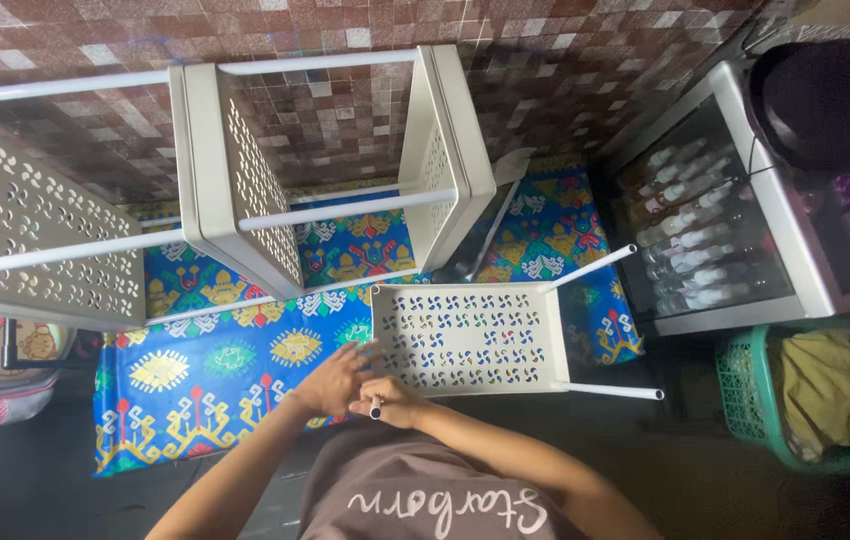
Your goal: The person disassembles a white plastic shelving unit by removing the vertical poles and panels one by one. They place the removed parts on the floor and organize them into neat stacks.
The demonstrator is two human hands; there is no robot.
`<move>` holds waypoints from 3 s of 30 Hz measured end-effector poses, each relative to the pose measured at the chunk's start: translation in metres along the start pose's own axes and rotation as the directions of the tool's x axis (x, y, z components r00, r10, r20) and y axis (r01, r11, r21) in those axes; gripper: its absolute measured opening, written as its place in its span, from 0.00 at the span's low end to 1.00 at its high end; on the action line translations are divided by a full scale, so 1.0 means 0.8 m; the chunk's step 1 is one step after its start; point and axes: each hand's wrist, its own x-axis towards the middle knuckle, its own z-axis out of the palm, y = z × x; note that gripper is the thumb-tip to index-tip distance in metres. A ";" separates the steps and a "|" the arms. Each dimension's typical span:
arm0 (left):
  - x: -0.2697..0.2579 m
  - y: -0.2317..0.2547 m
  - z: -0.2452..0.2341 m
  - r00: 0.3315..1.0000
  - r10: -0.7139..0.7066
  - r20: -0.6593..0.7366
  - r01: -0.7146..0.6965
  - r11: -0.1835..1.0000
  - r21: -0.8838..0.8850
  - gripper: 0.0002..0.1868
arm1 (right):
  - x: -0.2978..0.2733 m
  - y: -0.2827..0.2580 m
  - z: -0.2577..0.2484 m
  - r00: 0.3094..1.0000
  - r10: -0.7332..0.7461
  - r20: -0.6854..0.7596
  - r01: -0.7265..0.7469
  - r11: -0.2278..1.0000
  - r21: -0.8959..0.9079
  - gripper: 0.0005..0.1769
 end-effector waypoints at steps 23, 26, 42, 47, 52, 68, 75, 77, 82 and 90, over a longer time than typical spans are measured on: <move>-0.043 0.052 0.010 0.902 -0.421 0.093 0.429 0.896 -0.114 0.14 | 0.052 0.080 -0.333 0.208 0.363 -0.908 -0.278 0.912 0.301 0.19; -0.039 0.057 0.019 0.937 -0.337 -0.095 0.330 0.940 -0.087 0.13 | 0.059 0.104 -0.376 0.249 0.314 -0.916 -0.725 0.688 0.039 0.29; -0.034 0.073 0.030 0.888 -0.425 -0.175 0.404 0.904 -0.142 0.15 | 0.089 0.129 -0.336 0.663 0.147 -0.734 -0.645 0.610 -0.461 0.34; -0.049 0.074 0.027 0.837 -0.545 -0.051 0.543 0.838 -0.048 0.18 | 0.019 0.033 -0.203 0.503 0.159 -0.850 -0.262 0.965 0.025 0.13; -0.093 0.054 -0.009 0.724 -0.676 0.136 0.655 0.736 0.171 0.22 | -0.162 -0.094 -0.175 0.980 -0.106 -0.171 0.095 0.993 -0.070 0.11; 0.031 0.049 0.058 0.489 -0.818 0.301 0.725 0.574 0.381 0.42 | -0.344 0.004 -0.248 0.340 0.860 -0.380 -0.843 0.099 -0.530 0.44; 0.032 0.048 0.066 0.446 -0.783 0.434 0.701 0.607 0.374 0.22 | -0.249 0.028 -0.213 0.914 -0.008 -0.406 -0.208 0.850 -0.484 0.07; 0.074 0.060 0.083 0.659 -0.728 0.189 0.693 0.686 0.222 0.16 | -0.209 0.039 -0.196 0.879 -0.030 -0.476 -0.156 0.925 -0.347 0.03; 0.173 0.074 0.131 0.925 -0.308 -0.222 0.358 0.904 0.234 0.29 | -0.166 0.046 -0.152 0.931 -0.129 -0.341 0.005 0.940 -0.341 0.10; 0.177 0.063 0.141 0.927 -0.372 0.054 0.366 0.926 0.087 0.35 | -0.144 0.022 -0.165 0.975 -0.001 -0.224 0.009 0.999 0.035 0.27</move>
